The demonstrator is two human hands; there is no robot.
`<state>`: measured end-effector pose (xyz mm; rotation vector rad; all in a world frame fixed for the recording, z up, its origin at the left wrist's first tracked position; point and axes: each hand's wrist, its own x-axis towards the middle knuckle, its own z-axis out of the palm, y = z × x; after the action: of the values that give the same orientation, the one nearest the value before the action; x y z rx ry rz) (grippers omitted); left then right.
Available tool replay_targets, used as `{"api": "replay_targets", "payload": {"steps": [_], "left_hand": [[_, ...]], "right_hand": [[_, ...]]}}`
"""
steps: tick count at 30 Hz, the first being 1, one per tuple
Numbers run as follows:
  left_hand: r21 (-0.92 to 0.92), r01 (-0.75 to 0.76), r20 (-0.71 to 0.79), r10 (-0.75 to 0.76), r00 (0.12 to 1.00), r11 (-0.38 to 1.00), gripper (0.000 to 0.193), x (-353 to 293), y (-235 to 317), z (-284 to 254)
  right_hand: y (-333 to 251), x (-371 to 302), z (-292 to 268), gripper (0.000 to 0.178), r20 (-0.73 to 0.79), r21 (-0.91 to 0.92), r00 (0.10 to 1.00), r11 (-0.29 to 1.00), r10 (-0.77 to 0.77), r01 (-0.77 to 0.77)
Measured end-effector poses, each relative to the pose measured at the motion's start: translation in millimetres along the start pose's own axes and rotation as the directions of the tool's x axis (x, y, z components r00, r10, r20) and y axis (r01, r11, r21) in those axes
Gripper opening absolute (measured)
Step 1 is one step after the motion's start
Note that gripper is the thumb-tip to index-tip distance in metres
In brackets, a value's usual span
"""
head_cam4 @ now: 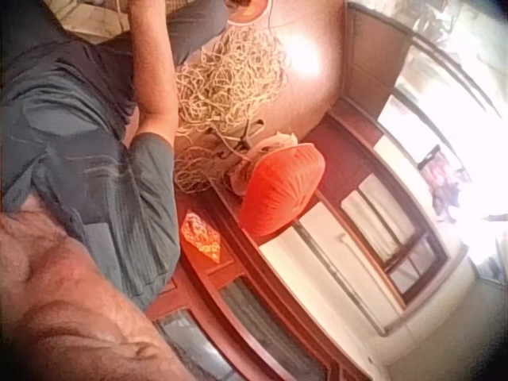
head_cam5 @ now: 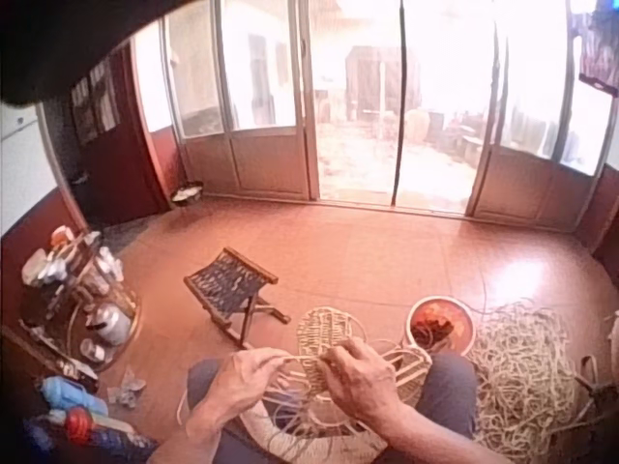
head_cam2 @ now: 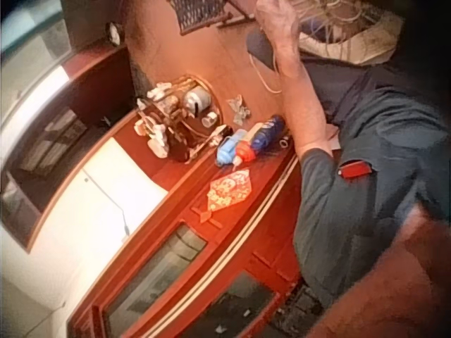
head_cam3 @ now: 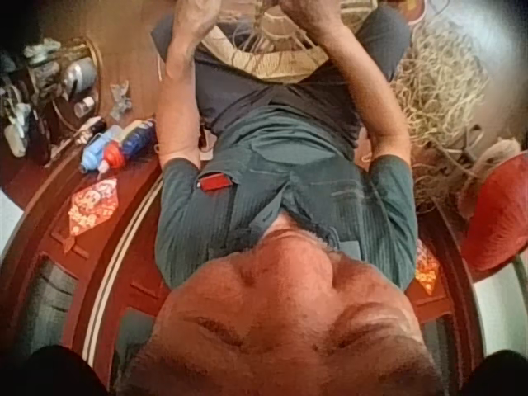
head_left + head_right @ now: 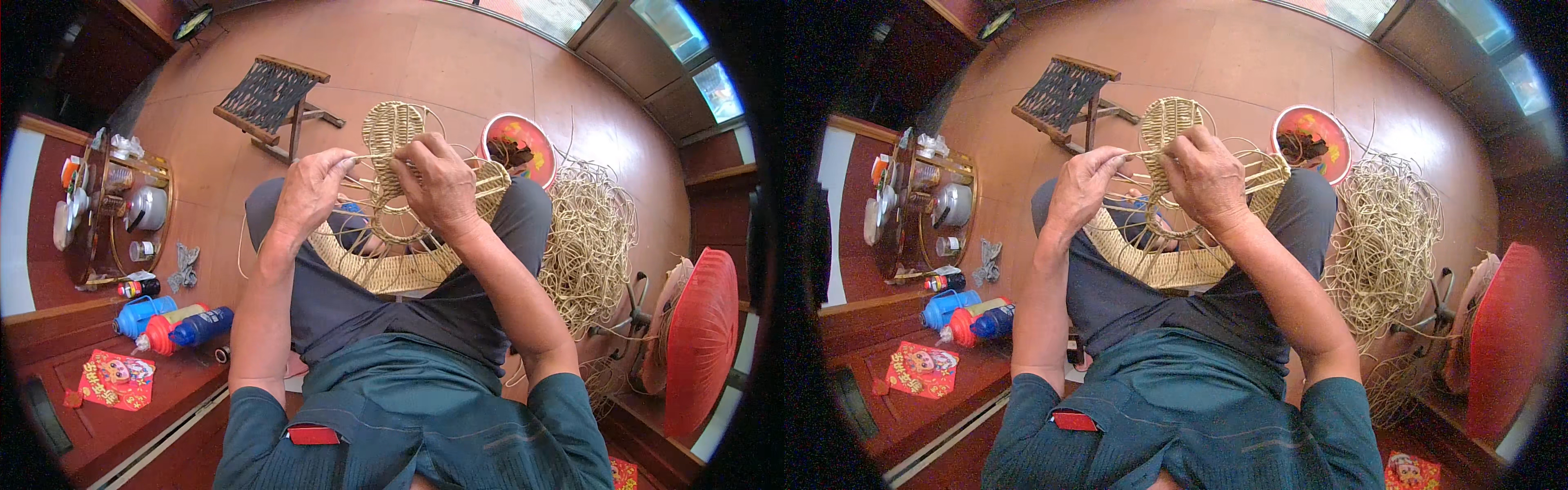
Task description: The recorder is weaving a wicker or rattan object using long strands of natural fiber.
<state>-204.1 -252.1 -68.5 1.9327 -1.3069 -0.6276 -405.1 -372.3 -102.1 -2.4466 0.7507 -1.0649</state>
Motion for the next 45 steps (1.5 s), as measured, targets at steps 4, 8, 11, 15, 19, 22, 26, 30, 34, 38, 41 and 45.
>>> {"api": "replay_targets", "payload": {"steps": [4,8,11,15,19,22,26,30,34,38,41,45], "left_hand": [[-0.016,-0.004,0.032,0.005,0.999,1.000,0.029,3.6,-9.5,-2.5],[-0.014,-0.049,0.070,0.050,0.996,0.999,0.029,7.5,-16.4,-7.6],[-0.152,0.014,0.097,0.001,0.995,0.988,0.029,8.1,-26.8,-11.6],[-0.254,0.115,0.145,-0.080,0.986,0.960,0.028,11.6,-36.6,-22.7],[-0.137,0.067,0.144,-0.047,0.988,0.988,0.029,10.1,-25.9,-25.7],[-0.092,0.035,0.138,-0.022,0.990,0.995,0.032,8.3,-20.5,-27.3],[-0.113,0.037,0.129,-0.023,0.991,0.993,0.033,7.5,-25.2,-24.8],[-0.055,0.046,0.138,-0.038,0.990,0.997,0.033,8.9,-17.4,-21.5],[-0.054,-0.013,0.121,0.019,0.992,0.998,0.035,9.1,-21.7,-14.9],[-0.027,-0.032,0.106,0.035,0.994,0.999,0.035,10.4,-23.2,-11.6],[-0.045,0.015,0.139,-0.009,0.990,0.999,0.034,11.7,-16.2,-12.7],[0.348,-0.206,-0.137,0.267,0.954,0.915,0.027,2.8,1.5,-3.0]], "right_hand": [[-3.8,-1.5,-2.8,0.013,0.025,-0.013,1.000,1.000,0.014,-0.013],[-9.4,-0.6,-3.9,0.015,0.049,-0.013,0.997,0.998,0.061,-0.060],[-12.3,2.5,-1.0,0.017,-0.043,-0.029,0.999,1.000,0.007,-0.009],[-13.5,10.3,7.0,0.018,-0.035,0.009,0.999,1.000,0.008,-0.008],[-11.3,8.5,9.4,0.018,0.066,0.032,0.996,0.998,0.051,-0.054],[-2.9,8.2,-2.3,0.018,-0.095,0.174,0.985,0.977,0.143,-0.125],[11.5,1.0,-21.6,0.020,-0.094,0.234,0.961,0.944,0.259,-0.232],[16.5,-2.8,-32.7,0.020,-0.022,0.095,0.976,0.972,0.218,-0.215],[8.8,3.1,-32.5,0.016,0.020,0.049,0.994,0.993,0.108,-0.109],[16.7,6.7,-22.1,0.014,0.040,-0.011,0.999,1.000,0.013,-0.012],[23.5,6.7,-20.9,0.013,0.068,-0.019,0.997,0.999,0.037,-0.036],[20.4,8.5,-24.2,0.012,0.069,0.066,0.996,0.995,0.065,-0.069]]}}
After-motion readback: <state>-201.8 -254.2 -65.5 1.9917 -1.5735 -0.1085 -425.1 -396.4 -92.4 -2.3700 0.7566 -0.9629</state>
